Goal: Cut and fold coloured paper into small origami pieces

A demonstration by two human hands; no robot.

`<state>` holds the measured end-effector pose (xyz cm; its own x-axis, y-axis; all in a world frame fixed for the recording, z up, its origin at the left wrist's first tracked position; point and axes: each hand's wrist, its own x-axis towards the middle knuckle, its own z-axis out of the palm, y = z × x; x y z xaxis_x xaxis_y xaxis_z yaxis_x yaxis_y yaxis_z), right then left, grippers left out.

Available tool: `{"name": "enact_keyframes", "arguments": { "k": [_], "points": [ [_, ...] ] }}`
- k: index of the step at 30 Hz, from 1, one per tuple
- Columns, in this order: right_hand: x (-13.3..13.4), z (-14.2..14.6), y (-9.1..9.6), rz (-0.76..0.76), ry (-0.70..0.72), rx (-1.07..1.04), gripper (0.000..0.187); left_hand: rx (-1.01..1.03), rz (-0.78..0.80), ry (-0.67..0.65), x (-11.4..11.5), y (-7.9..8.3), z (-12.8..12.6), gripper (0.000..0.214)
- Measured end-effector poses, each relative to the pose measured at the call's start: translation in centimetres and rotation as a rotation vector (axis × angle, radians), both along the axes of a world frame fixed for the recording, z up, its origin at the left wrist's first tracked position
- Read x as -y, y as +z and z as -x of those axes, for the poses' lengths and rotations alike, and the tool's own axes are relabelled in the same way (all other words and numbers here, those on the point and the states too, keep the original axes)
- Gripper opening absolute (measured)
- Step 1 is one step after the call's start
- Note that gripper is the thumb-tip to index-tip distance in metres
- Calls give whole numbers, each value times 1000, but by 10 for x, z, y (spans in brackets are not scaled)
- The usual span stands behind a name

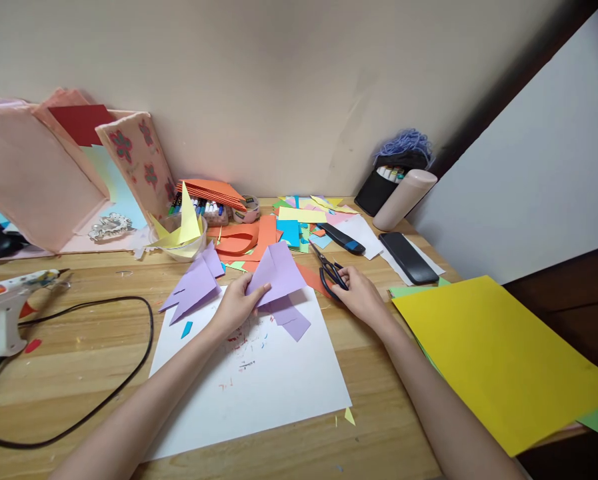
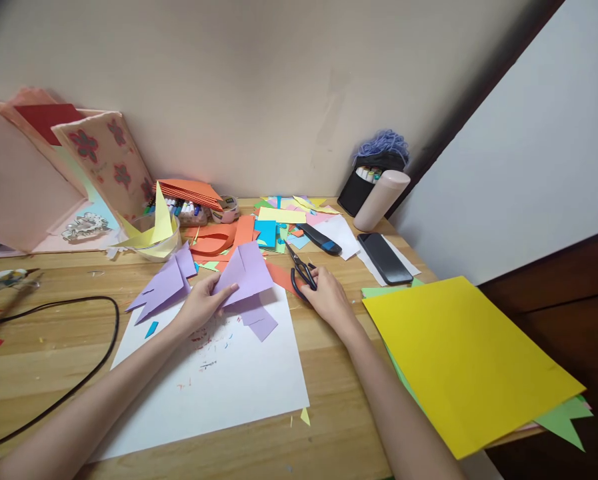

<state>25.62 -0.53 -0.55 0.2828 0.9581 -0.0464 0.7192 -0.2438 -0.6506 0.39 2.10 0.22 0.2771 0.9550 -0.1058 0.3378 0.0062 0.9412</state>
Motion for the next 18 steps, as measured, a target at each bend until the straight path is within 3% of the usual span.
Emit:
{"name": "enact_keyframes", "arguments": {
  "k": [3, 5, 8, 12, 18],
  "points": [
    [5, 9, 10, 15, 58, -510, 24, 49, -6, 15, -1, -3, 1, 30],
    [10, 16, 16, 68, 220, -823, 32, 88, 14, 8, -1, -2, 0, 32],
    [19, 27, 19, 173, 419, -1103, 56, 111, 27, 41, 0, 3, 1, 34],
    [29, 35, 15, 315, 549, -1238, 74, 84, -20, 159, -2, 11, 5, 33],
    [43, 42, 21, 434, 688, -1092, 61, 106, -71, 247, -3, 17, 10, 33]
  ]
}}
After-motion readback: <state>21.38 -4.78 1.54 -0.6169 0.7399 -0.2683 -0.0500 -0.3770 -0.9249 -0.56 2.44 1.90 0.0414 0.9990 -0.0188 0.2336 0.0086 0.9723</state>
